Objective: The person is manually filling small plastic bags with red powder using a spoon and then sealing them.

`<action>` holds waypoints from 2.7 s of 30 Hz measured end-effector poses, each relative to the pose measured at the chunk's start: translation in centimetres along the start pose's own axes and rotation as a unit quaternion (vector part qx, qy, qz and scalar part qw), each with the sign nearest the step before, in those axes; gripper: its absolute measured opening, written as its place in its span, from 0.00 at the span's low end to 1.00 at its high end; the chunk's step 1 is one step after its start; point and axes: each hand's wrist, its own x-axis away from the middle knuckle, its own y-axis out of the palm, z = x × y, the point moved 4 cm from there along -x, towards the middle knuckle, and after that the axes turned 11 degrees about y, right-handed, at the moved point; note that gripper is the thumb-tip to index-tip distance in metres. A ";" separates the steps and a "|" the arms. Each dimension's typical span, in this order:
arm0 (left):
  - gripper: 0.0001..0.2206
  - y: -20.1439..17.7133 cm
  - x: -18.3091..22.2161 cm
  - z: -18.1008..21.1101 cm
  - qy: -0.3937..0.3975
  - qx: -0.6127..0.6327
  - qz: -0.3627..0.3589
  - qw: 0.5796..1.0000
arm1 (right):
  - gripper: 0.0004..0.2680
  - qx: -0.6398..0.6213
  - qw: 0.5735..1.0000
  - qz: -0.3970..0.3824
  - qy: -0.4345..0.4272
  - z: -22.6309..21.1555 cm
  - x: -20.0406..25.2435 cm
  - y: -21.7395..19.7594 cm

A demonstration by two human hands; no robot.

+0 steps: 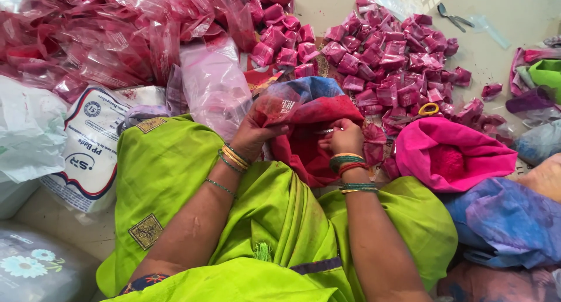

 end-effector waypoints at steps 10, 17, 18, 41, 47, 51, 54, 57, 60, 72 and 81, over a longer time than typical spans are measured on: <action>0.28 0.2 -0.1 0.2 -0.005 -0.013 -0.028 1.000 | 0.07 -0.099 0.986 -0.116 0.061 -0.8 0.0 -5.7; 0.29 0.5 0.0 0.3 -0.075 0.020 -0.019 0.997 | 0.07 -0.145 0.980 -0.139 -0.002 -5.1 4.2 -8.4; 0.29 0.6 0.0 0.2 -0.080 0.028 -0.026 0.996 | 0.07 -0.140 0.982 -0.129 -0.017 -5.6 4.8 -8.6; 0.26 0.2 -0.1 0.2 -0.091 0.053 0.007 0.994 | 0.07 -0.162 0.971 -0.112 0.137 3.2 -3.2 -0.9; 0.26 0.2 -0.1 0.1 -0.085 0.042 0.002 0.995 | 0.08 -0.158 0.969 -0.148 0.116 2.0 -1.2 -3.6; 0.25 0.3 -0.2 0.2 -0.088 0.042 0.002 0.995 | 0.08 -0.158 0.969 -0.157 0.104 -0.6 1.9 -5.6; 0.25 0.2 -0.2 -0.1 -0.091 0.035 -0.002 0.995 | 0.07 -0.161 0.972 -0.155 0.075 -2.8 4.2 -7.3; 0.26 0.0 -0.2 -0.3 -0.099 0.037 0.000 0.994 | 0.08 -0.182 0.968 -0.170 0.031 -4.9 5.5 -9.3; 0.26 -0.2 -0.2 -0.7 -0.102 0.029 -0.020 0.994 | 0.07 -0.197 0.968 -0.154 -0.022 -8.1 7.9 -10.4; 0.26 0.7 0.0 -0.5 -0.102 0.013 -0.096 0.990 | 0.07 -0.150 0.958 -0.135 -0.205 -15.2 15.0 -4.9; 0.28 1.9 0.2 1.7 -0.106 0.067 -0.132 0.983 | 0.15 0.314 0.706 0.020 -0.634 -16.3 22.9 -1.8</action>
